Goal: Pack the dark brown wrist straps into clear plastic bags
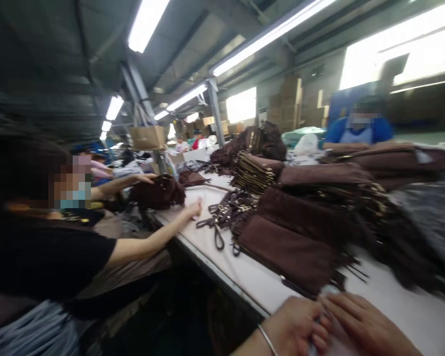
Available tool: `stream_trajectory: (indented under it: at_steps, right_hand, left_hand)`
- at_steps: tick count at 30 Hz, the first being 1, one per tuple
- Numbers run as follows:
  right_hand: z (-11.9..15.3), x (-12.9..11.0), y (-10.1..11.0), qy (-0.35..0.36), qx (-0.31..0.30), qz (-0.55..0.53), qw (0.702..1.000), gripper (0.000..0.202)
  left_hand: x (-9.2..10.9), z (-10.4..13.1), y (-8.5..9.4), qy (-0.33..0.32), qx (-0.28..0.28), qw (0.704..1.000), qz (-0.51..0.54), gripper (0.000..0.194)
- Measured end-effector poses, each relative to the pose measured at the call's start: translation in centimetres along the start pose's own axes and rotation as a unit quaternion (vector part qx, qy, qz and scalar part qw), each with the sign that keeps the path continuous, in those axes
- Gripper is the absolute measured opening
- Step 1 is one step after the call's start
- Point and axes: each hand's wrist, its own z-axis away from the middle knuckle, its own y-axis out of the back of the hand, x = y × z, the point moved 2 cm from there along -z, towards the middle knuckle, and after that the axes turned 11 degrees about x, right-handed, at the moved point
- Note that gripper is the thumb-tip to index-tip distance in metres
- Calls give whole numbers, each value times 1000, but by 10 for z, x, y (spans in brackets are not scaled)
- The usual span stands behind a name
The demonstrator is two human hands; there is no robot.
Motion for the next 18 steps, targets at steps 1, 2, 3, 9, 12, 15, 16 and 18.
stream_trajectory:
  at_steps: [1,2,3,9,12,15,16,18]
  right_hand:
    - [4,-5,12,-22,-38,23,999,41]
    - [7,-10,24,-56,-62,45,995,41]
    - [7,-14,34,-93,-73,63,991,38]
    - [12,-19,120,-232,-17,142,962,29]
    - [26,-1,187,-305,89,226,921,21]
    - [49,29,253,-462,187,312,809,24]
    - [58,39,270,-532,213,322,754,28]
    - [78,56,289,-671,238,274,647,34]
  left_hand:
    - [-3,-2,-1,5,64,998,-7,12]
    - [-5,-4,-4,3,79,997,-19,10]
    - [-6,-5,-6,5,83,996,-28,9]
    - [-9,-6,-13,-23,118,989,-85,13]
    - [-10,-6,-15,-32,117,988,-101,21]
    - [-11,-11,-14,-40,109,988,-105,36]
    - [-12,-14,-13,-36,109,988,-105,42]
    - [-12,-19,-12,-38,105,988,-106,49]
